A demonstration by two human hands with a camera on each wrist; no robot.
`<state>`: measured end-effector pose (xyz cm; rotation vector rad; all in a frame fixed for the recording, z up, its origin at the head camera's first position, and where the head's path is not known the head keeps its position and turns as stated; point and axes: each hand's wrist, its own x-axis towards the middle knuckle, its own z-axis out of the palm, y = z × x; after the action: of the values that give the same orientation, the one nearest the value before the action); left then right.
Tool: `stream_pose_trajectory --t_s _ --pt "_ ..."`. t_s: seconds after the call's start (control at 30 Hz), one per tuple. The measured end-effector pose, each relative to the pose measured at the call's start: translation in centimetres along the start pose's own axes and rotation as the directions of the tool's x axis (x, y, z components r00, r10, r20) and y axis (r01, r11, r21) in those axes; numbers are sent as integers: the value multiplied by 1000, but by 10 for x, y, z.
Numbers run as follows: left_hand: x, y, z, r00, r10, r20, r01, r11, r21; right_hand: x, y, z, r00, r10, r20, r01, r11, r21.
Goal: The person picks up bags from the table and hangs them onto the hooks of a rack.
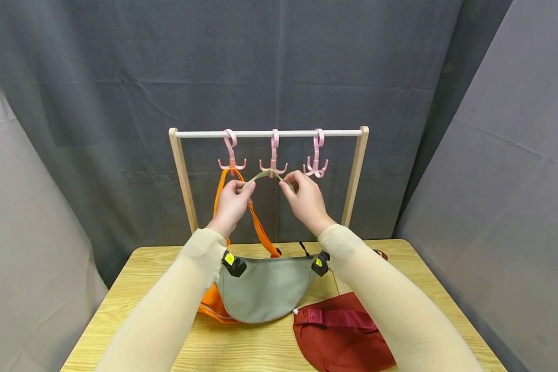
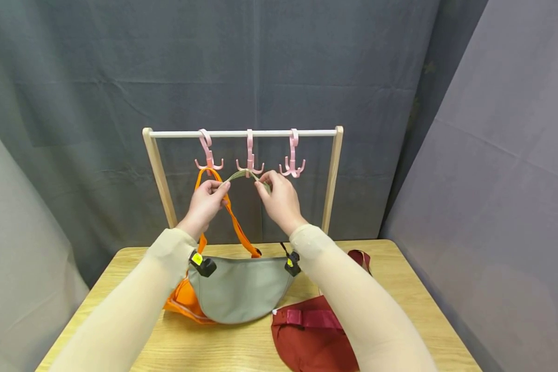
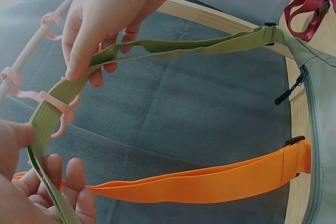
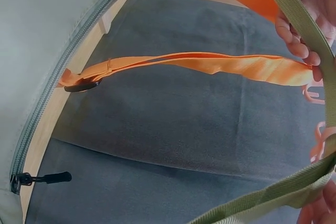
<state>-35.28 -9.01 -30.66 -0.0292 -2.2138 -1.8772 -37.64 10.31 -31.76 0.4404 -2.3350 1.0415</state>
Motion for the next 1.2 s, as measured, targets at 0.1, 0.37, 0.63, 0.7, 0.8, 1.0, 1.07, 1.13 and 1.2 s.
stream_pose_trajectory --t_s 0.1,0.37,0.63,0.7,0.8,1.0,1.07,1.13,1.2 --pt "0 -2 -1 1000 1 7 -1 1000 8 0 1 1 1000 1 2 -1 1000 -1" --pt "0 -6 -3 1000 -8 18 8 999 32 0 3 2 1000 3 6 -3 1000 3" --pt "0 -6 -5 999 -15 36 14 999 38 -1 4 4 1000 7 18 -7 1000 12" --pt "0 -7 -6 999 -17 39 16 999 39 -1 5 5 1000 7 21 -8 1000 11" --pt "0 -7 -7 998 -28 48 26 999 42 -2 5 5 1000 7 24 -7 1000 16" --pt "0 -7 -6 997 -38 62 35 998 52 -3 8 5 1000 13 18 -14 999 31" --pt "0 -8 -6 997 -33 63 29 998 58 -3 8 5 1000 19 15 -20 999 32" --pt "0 -9 -6 998 -29 62 24 997 66 -4 8 4 1000 23 13 -24 999 32" --pt "0 -10 -6 998 -24 63 20 997 75 -5 8 5 1000 24 13 -24 999 30"
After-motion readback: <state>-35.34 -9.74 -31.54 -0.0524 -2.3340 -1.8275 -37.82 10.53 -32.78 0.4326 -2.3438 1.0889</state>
